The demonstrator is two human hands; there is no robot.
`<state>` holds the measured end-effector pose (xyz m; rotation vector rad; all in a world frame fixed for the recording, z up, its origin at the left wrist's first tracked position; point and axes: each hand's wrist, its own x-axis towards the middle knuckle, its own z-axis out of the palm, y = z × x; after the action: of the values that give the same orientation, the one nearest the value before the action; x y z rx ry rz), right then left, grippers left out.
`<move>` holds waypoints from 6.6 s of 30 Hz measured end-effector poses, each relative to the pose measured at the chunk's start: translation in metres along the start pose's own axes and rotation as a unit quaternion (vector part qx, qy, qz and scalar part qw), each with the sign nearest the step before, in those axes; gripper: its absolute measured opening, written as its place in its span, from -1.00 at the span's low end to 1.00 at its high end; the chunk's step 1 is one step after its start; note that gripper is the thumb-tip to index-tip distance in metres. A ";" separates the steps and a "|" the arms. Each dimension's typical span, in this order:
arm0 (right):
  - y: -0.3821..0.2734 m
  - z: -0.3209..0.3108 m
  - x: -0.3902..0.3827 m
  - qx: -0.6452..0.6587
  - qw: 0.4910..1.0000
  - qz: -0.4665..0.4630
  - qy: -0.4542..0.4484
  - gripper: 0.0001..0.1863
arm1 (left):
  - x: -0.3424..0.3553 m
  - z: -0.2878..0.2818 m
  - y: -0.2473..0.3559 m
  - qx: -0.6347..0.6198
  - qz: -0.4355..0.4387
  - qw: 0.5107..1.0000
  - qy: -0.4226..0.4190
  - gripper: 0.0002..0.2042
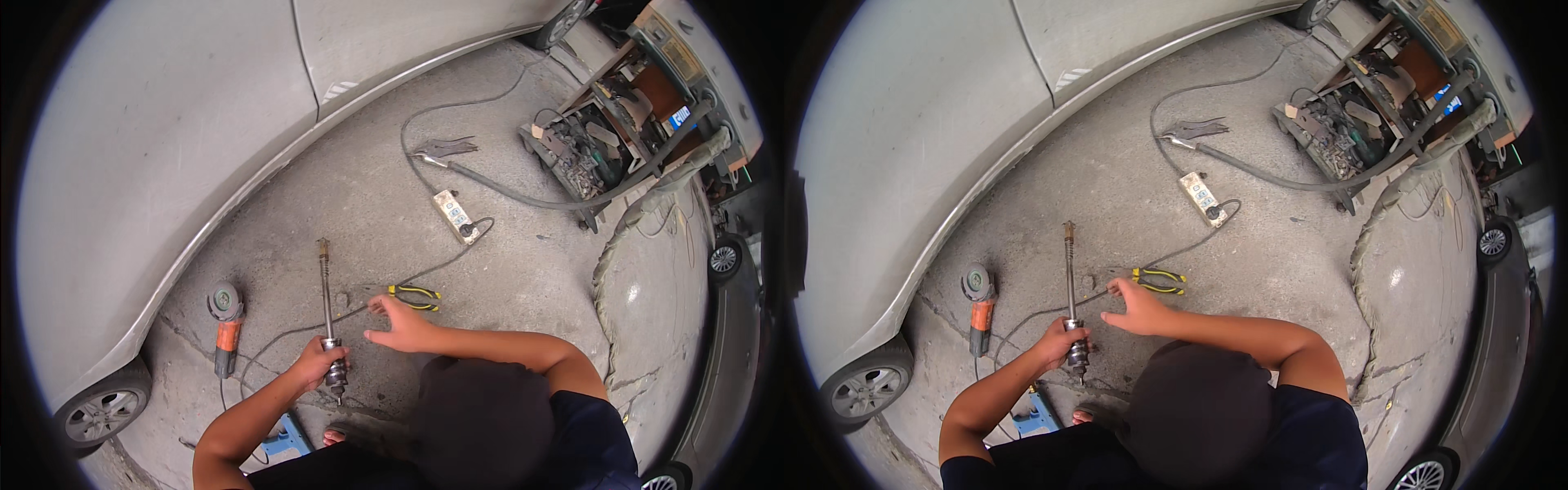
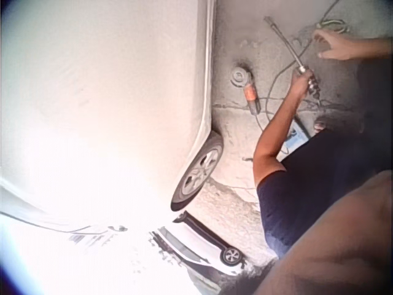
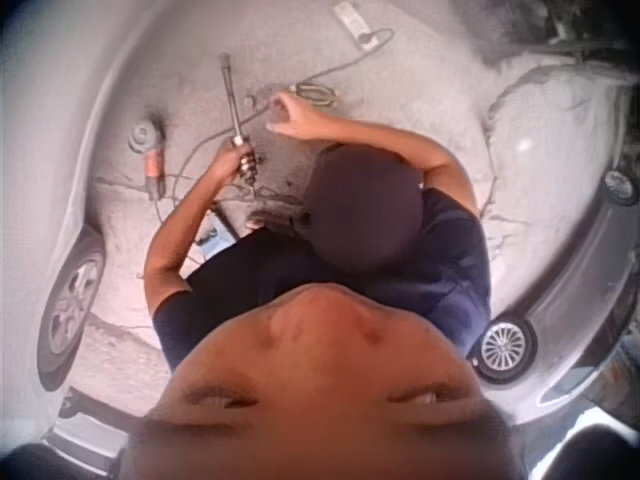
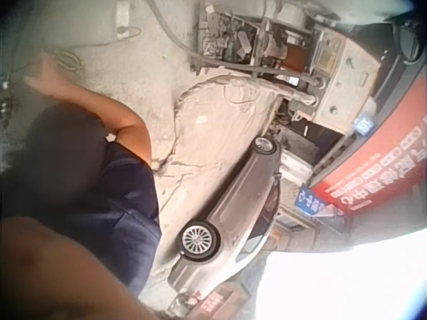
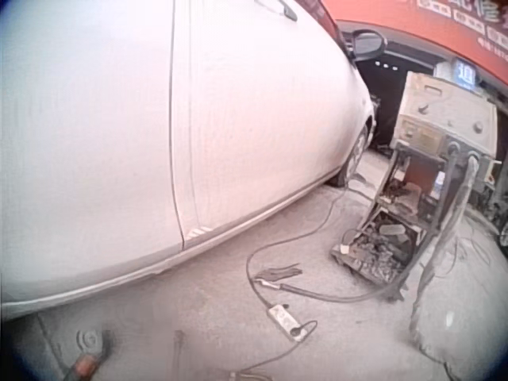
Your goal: The person uses a heat gun to apply heat to the lower edge of a car bumper, then uses a screwdriver to scrape and smooth the surface. They also use an angle grinder on the bumper area. Finally, they move a tool cart and walk around the garage area.
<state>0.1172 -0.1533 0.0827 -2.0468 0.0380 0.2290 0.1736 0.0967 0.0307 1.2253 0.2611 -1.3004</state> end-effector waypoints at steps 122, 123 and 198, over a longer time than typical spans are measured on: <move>-0.067 -0.470 -0.017 0.597 0.708 -0.095 0.364 -0.59 | 0.009 0.415 0.286 0.174 0.087 0.951 -0.241 -0.80; -0.051 -0.509 -0.020 0.627 0.679 -0.117 0.363 -0.53 | 0.017 0.442 0.303 0.150 0.086 0.949 -0.262 -0.80; -0.019 -0.017 0.101 -0.333 0.912 -0.007 -0.241 -0.76 | -0.226 -0.036 -0.313 0.368 0.134 0.712 0.583 -0.45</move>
<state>0.2215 -0.1524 0.0894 -2.5999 -0.4143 0.8240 -0.1427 0.3206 0.0182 2.5851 0.4404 -0.1376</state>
